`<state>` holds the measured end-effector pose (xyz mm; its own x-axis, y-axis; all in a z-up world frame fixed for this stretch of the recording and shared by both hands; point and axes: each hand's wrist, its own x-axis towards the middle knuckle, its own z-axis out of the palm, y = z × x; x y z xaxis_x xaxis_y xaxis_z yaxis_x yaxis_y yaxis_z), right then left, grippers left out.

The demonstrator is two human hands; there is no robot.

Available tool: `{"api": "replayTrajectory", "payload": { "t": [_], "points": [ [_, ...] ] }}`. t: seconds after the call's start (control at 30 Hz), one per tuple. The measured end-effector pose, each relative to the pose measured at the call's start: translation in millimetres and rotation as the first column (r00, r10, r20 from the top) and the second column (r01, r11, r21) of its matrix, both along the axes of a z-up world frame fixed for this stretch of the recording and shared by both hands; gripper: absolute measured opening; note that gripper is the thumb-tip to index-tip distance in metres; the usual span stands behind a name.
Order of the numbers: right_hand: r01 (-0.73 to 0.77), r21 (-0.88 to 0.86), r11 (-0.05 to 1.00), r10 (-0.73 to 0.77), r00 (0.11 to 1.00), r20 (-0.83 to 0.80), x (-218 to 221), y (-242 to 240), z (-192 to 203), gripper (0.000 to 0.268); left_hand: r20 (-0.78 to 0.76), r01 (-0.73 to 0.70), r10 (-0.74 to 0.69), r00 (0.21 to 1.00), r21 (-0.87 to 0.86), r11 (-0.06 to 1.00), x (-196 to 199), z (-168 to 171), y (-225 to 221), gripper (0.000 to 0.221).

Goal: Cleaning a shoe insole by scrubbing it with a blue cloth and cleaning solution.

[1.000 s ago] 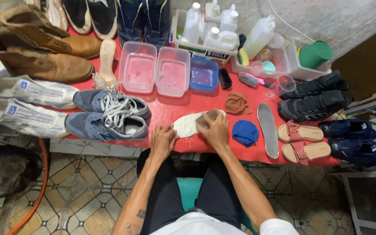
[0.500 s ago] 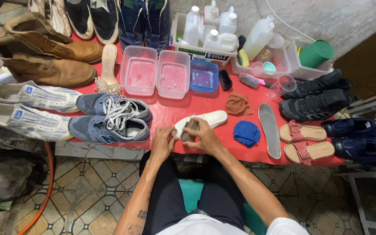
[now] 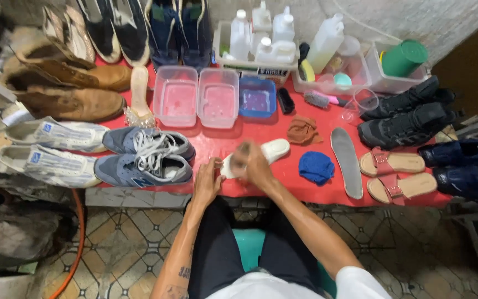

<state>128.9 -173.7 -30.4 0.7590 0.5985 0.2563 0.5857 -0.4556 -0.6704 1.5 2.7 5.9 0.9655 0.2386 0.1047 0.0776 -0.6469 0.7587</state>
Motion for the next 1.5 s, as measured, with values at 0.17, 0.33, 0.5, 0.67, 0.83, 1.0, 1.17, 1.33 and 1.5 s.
{"api": "replayTrajectory", "payload": {
  "t": [0.17, 0.33, 0.5, 0.67, 0.83, 1.0, 1.17, 1.33, 1.5],
  "points": [
    [-0.070, -0.212, 0.975, 0.135, 0.940, 0.313, 7, 6, 36, 0.053, -0.027, -0.009, 0.009, 1.000, 0.010, 1.000, 6, -5, 2, 0.052],
    [-0.111, -0.138, 0.984, 0.144, 0.956, 0.257, 1, 20, 29, 0.051, -0.020, -0.012, 0.012, 1.000, -0.015, 1.000, 4, -4, 2, 0.051],
    [0.089, -0.270, 0.959, 0.028, 0.915, 0.403, 21, 11, 17, 0.055, -0.007, -0.012, 0.011, 1.000, -0.012, 1.000, 4, -6, 0, 0.052],
    [-0.197, -0.254, 0.947, 0.271, 0.914, 0.301, 12, 10, 3, 0.057, -0.017, -0.006, 0.007, 1.000, 0.059, 0.998, -3, 5, -2, 0.051],
    [0.049, -0.291, 0.955, 0.067, 0.925, 0.374, 8, 10, 25, 0.054, -0.015, 0.001, 0.001, 1.000, 0.138, 0.990, -4, 0, -5, 0.055],
    [-0.174, -0.320, 0.931, 0.279, 0.905, 0.320, -5, -11, 53, 0.054, -0.031, 0.047, -0.042, 0.999, 0.191, 0.980, -3, 1, -3, 0.053],
    [0.085, -0.325, 0.942, 0.058, 0.912, 0.406, 7, -15, 49, 0.052, -0.030, 0.058, -0.053, 0.998, 0.207, 0.977, -2, -3, -3, 0.046],
    [-0.145, -0.309, 0.940, 0.245, 0.917, 0.315, 2, -3, 53, 0.046, -0.041, 0.075, -0.068, 0.997, 0.190, 0.979, 3, -1, 2, 0.048],
    [-0.007, -0.282, 0.959, 0.115, 0.922, 0.369, 13, -5, 44, 0.055, 0.016, 0.047, -0.049, 0.999, 0.088, 0.995, -5, 4, -1, 0.048]
  ]
}}
